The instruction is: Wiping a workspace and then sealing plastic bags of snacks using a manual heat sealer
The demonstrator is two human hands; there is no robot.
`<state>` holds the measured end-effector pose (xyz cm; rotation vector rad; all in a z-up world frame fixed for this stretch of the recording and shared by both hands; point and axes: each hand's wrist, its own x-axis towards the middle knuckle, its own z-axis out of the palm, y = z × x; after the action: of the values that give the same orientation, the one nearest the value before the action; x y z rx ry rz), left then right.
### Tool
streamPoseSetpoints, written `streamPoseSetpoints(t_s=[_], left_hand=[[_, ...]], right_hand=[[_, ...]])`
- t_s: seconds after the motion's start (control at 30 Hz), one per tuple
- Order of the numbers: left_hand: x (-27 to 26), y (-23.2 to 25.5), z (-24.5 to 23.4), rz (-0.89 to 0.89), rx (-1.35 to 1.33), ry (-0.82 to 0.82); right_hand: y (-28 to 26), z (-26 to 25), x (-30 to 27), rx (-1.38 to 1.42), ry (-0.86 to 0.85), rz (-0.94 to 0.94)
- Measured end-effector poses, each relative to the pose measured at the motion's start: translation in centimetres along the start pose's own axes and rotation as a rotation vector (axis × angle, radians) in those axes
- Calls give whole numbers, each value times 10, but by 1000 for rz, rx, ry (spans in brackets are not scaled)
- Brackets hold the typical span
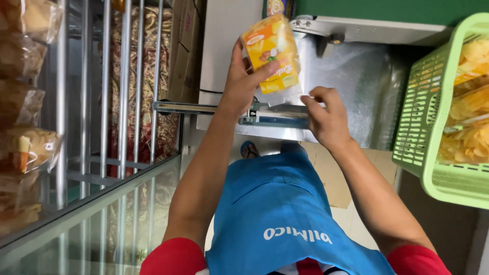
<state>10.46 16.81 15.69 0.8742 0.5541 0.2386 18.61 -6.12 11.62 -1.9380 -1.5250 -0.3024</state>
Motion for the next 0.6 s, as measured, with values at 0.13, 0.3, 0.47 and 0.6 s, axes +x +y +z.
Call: streamPoseSetpoints(t_s=[0.13,0.3,0.47,0.6], left_hand=[[-34,39,15,193,221,16],[-47,48,10,438,311,122],[-127,151,-13,642,554,273],[-189,232,-34,991,1126,454]], right_hand=[[-28,-11,21,225,126,188],[-32,-15,19,278,79,39],[-14,3,6,258,-40,105],[10,13,-10,232,-99,176]])
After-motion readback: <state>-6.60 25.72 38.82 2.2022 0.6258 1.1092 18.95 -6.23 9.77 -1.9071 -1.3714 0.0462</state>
